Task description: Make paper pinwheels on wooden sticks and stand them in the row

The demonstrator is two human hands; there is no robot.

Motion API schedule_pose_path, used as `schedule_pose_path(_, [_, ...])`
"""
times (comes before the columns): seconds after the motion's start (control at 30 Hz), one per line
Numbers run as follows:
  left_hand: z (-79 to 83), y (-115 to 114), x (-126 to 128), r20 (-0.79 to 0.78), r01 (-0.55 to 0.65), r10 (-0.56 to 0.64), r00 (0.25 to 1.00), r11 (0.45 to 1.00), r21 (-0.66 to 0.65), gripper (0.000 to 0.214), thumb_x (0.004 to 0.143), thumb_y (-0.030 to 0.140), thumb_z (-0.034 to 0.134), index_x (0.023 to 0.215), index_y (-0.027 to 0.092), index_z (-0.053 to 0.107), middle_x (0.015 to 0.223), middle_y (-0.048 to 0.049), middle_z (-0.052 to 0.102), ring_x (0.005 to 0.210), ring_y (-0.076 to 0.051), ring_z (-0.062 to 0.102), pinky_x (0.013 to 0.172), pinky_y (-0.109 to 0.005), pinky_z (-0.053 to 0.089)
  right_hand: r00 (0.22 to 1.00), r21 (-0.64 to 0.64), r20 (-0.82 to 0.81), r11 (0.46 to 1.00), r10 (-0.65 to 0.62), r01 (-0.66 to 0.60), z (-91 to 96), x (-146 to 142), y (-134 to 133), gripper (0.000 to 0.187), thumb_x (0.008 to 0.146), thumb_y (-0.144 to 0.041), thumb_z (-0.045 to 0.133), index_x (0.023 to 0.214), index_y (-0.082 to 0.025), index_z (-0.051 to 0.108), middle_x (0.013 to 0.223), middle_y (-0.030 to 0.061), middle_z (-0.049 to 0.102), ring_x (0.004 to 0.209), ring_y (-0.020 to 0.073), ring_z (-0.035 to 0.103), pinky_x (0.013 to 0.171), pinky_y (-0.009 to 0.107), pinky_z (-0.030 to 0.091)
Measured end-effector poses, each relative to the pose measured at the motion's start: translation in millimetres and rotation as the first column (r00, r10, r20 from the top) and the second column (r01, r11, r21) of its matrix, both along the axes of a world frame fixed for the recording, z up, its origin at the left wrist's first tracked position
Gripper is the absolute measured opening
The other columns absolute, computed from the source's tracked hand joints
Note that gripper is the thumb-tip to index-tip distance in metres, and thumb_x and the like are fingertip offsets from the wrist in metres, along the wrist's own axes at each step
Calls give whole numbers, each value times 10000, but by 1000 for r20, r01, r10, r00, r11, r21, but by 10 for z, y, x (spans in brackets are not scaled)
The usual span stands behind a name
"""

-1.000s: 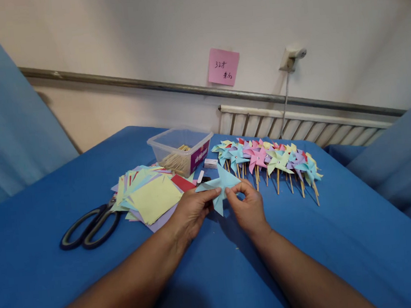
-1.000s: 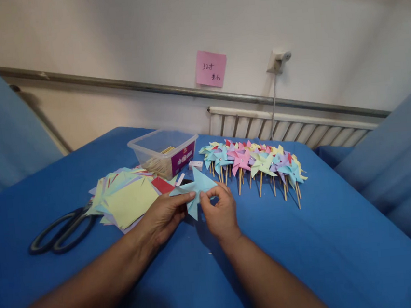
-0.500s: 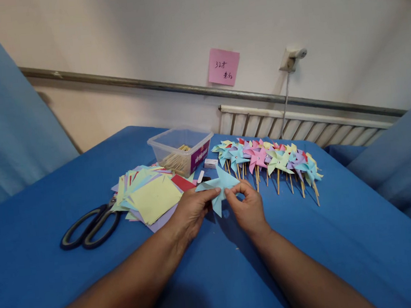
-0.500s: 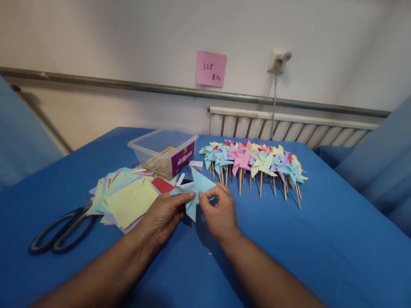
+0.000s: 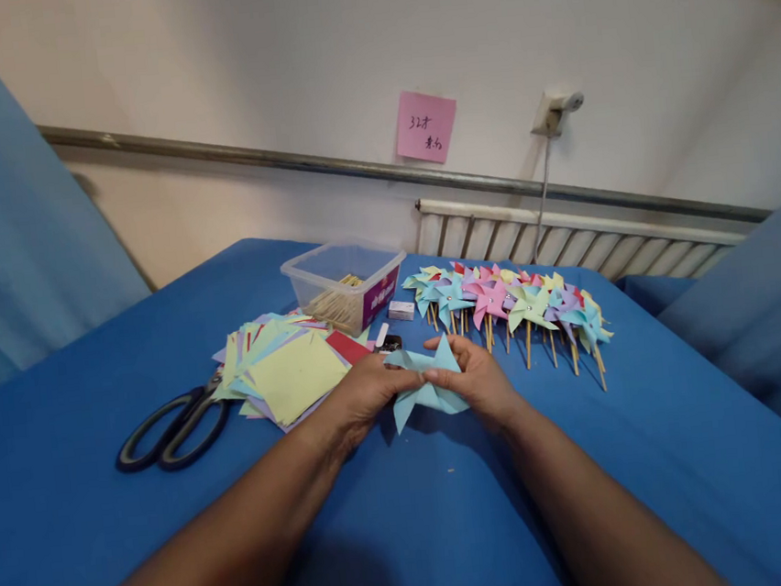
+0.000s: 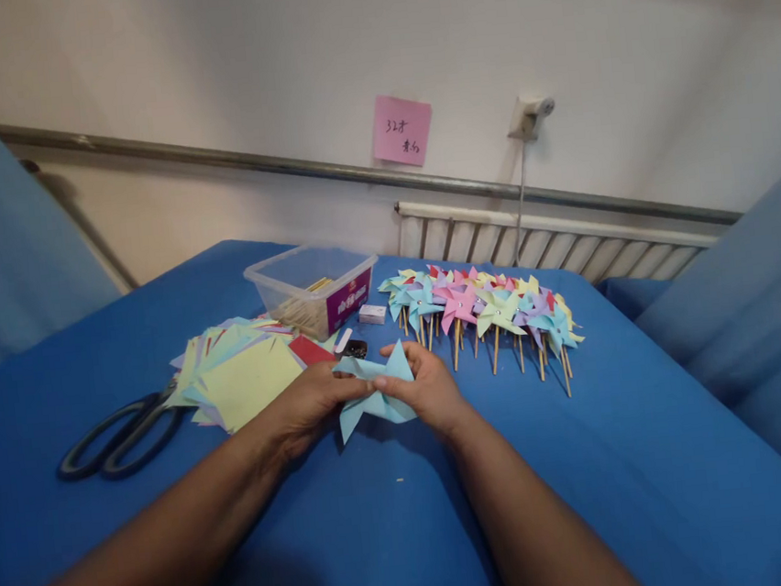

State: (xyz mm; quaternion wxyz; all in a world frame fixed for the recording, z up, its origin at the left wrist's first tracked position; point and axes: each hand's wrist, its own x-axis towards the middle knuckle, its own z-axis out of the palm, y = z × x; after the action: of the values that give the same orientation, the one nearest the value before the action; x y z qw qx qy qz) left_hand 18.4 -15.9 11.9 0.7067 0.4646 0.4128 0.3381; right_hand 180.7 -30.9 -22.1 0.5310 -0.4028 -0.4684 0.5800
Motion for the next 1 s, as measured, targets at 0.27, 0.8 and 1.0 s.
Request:
schedule_pose_path(0.27, [-80,43,-3,-34,-31,30,999,999,-28,139,598,211,744,635,116,650,582,-28,628,525,-123,557,547,-244,419,994,-53,-38,993,-107,105,-47,-88,18,411,574,-325,805,897,-188,590,660,-43,655,511,111,574,518,232,443])
schedule_pose_path(0.8, [-244,-79,215,241,-250,279,930,958,-143,299,616,255,773,878,132,699,813,-60,702,738,-168,630,740,-293,474,833,-48,-239,863,-498,502,-205,-382,8,421,647,-325,763,960,-189,517,774,-9,675,618,133,632,598,266,506])
schedule_pose_path(1.0, [-181,-46,174,106,-302,309,945,950,-77,259,581,237,762,801,115,701,716,-51,693,639,-166,621,648,-283,469,862,-51,-249,894,-442,444,-214,-275,11,419,664,-357,765,981,-193,546,731,-25,646,561,115,610,563,258,498])
